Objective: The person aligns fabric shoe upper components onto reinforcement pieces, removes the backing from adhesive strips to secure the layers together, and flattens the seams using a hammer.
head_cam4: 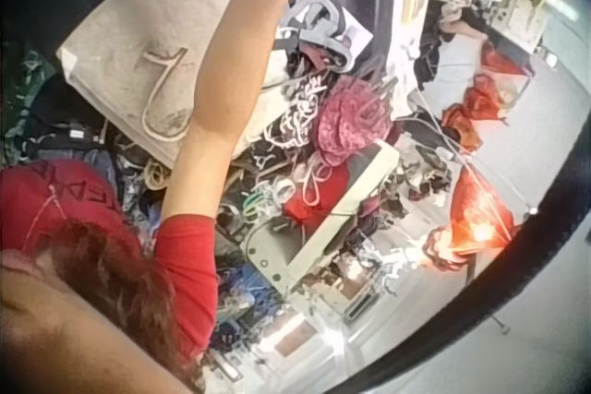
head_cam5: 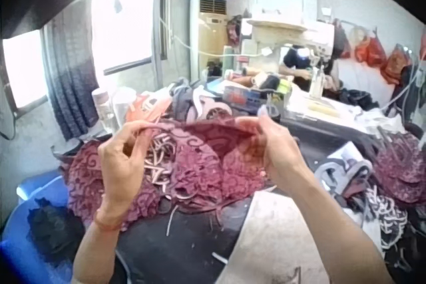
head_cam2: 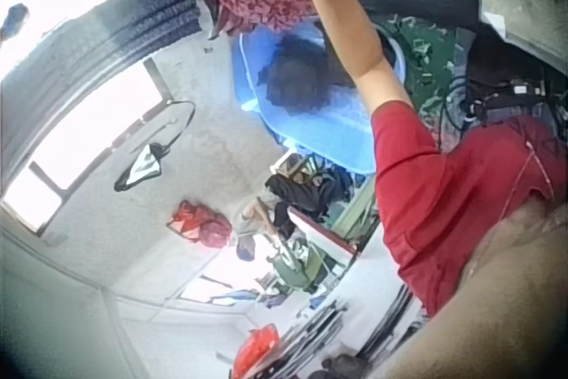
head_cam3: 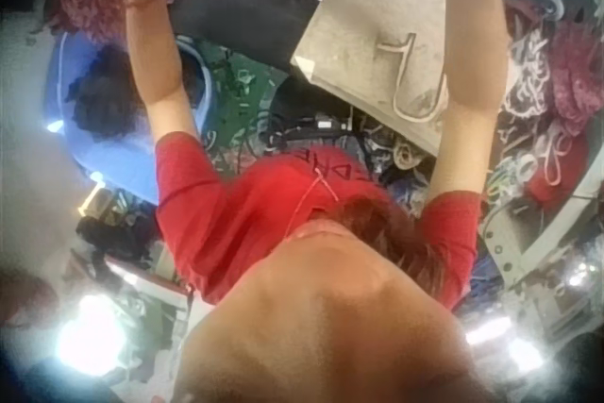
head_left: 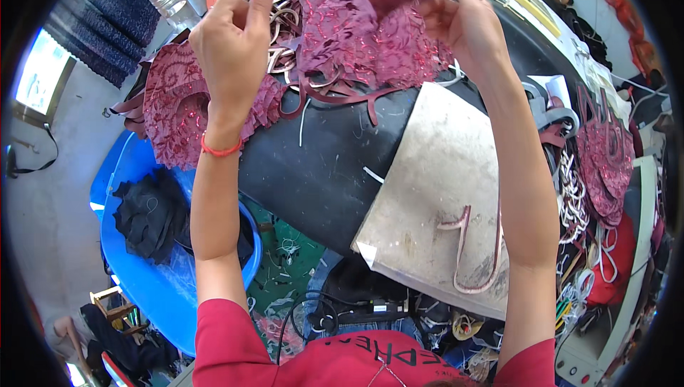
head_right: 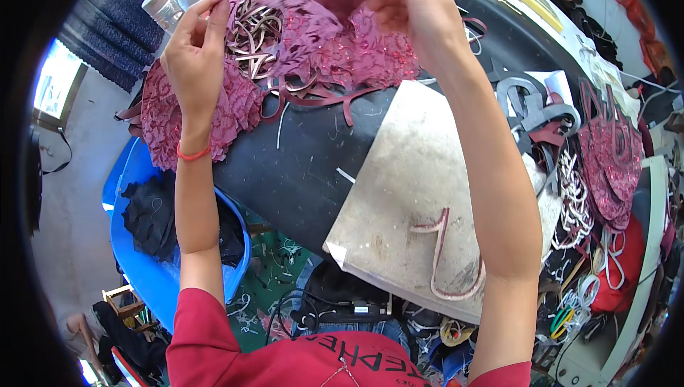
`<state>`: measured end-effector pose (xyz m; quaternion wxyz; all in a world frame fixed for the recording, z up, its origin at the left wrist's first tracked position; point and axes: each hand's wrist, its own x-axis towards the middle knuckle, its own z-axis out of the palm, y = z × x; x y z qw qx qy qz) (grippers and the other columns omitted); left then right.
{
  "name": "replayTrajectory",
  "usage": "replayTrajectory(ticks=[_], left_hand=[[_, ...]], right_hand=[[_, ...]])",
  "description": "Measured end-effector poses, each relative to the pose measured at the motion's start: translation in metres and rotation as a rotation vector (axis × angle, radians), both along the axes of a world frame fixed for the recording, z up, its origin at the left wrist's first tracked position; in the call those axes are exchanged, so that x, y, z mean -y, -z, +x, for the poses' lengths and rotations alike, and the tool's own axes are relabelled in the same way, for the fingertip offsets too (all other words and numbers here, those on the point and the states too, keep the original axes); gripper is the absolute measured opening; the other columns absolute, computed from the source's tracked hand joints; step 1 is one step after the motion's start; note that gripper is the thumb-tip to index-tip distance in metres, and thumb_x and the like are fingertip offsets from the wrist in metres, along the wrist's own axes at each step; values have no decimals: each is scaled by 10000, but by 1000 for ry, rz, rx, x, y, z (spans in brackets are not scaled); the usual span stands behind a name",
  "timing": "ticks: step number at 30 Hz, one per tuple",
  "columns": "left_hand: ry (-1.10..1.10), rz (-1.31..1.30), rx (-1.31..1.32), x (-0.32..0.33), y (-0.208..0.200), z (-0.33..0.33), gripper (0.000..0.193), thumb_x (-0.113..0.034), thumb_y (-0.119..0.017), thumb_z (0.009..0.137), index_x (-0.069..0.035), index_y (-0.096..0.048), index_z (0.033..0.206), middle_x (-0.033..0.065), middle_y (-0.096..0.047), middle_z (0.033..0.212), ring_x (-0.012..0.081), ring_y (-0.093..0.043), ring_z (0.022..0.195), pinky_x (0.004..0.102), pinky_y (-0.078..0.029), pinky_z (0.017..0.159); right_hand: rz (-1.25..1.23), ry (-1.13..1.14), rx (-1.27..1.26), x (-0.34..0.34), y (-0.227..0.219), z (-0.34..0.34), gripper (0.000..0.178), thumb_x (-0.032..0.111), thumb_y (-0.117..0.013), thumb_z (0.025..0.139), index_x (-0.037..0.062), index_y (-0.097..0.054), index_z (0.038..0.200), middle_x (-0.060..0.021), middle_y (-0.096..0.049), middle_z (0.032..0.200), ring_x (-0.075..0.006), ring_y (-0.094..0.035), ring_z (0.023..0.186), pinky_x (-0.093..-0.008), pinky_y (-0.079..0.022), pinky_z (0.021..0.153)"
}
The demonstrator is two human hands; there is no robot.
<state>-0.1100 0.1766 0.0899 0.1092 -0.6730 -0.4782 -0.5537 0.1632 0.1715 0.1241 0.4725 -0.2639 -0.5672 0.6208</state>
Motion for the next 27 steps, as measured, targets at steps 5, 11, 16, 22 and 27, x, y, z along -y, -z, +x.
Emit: replayTrajectory(ticks=[5, 11, 16, 22, 27], left_hand=[[364, -202, 219, 47, -3, 19, 189, -126, -586, 938, -93, -687, 1093, 22, -640, 653, 45, -591, 595, 197, -439, 549], [1268, -641, 873, 90, 4, 47, 326, -36, -475, 937, 65, -531, 1243, 122, -594, 1197, 173, -603, 1026, 305, -503, 861], [1379, -939, 637, 143, 28, 100, 405, 24, -586, 893, 40, -499, 1288, 127, -554, 1265, 136, -625, 925, 289, -527, 794], [1281, -1411, 653, 185, 61, 114, 329, -10, -614, 886, 45, -566, 1206, 105, -624, 1099, 143, -639, 875, 261, -525, 726], [1122, -1302, 421, 202, 73, 124, 350, 23, -641, 861, 28, -575, 1205, 89, -613, 1108, 112, -603, 922, 233, -509, 774]], right_hand=[[-130, 408, -107, 42, 24, -4, 346, 193, -609, 924, -38, -557, 1177, -143, -655, 1001, -203, -640, 904, -312, -522, 810], [319, 926, 9, 187, 36, 0, 562, -11, -638, 846, -28, -382, 1347, -126, -618, 1104, -171, -615, 985, -279, -477, 899], [-113, 880, 286, 292, 54, 42, 414, 3, -623, 863, -45, -509, 1258, -101, -664, 987, -137, -620, 870, -267, -475, 772], [-430, 996, 641, 370, 70, 28, 241, -5, -635, 852, -53, -629, 1087, -65, -679, 832, -130, -636, 763, -239, -485, 715], [-468, 1108, 612, 396, 82, 26, 169, 11, -650, 850, -37, -636, 1012, -66, -676, 817, -122, -621, 736, -236, -474, 695]])
